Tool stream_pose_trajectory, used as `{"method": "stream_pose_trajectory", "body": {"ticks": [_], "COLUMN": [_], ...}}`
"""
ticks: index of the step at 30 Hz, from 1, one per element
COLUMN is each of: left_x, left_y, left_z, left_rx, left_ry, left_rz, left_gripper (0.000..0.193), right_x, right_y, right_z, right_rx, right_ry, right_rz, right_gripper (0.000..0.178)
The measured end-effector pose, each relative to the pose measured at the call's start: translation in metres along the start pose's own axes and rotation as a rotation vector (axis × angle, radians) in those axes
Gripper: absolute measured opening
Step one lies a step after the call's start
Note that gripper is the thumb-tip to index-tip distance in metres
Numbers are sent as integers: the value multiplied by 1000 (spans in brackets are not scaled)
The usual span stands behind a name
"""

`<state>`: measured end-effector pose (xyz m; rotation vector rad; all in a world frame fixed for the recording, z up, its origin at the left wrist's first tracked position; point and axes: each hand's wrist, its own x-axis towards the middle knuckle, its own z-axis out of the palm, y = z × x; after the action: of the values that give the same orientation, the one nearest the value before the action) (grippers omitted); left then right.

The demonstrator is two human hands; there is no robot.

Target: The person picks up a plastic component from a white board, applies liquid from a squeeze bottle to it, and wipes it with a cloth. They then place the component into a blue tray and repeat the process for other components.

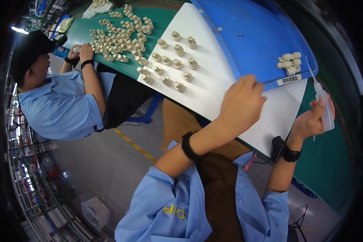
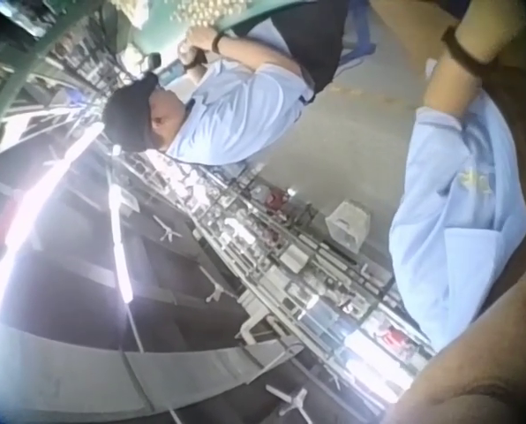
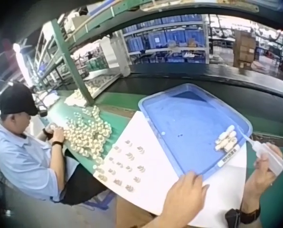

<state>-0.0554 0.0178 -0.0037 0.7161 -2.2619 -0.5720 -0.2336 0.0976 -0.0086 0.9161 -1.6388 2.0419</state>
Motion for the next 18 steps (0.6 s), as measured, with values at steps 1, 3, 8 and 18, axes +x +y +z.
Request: {"method": "stream_pose_trajectory", "body": {"ticks": [1, 3, 8, 18], "left_x": [13, 43, 100, 105], "left_y": [1, 5, 15, 9], "left_z": [7, 30, 87, 130], "left_rx": [24, 89, 251, 201], "left_ry": [-49, -163, -313, -205], "left_rz": [3, 10, -63, -44], "left_gripper": [22, 21, 24, 24], "right_x": [0, 3, 7, 10], "right_y": [0, 1, 7, 5], "right_z": [2, 2, -1, -1], "right_rx": [0, -36, -53, -57], "right_ry": [-1, 48, 113, 111], "right_rz": [-2, 10, 14, 31], "right_gripper": [26, 28, 30, 29]}}
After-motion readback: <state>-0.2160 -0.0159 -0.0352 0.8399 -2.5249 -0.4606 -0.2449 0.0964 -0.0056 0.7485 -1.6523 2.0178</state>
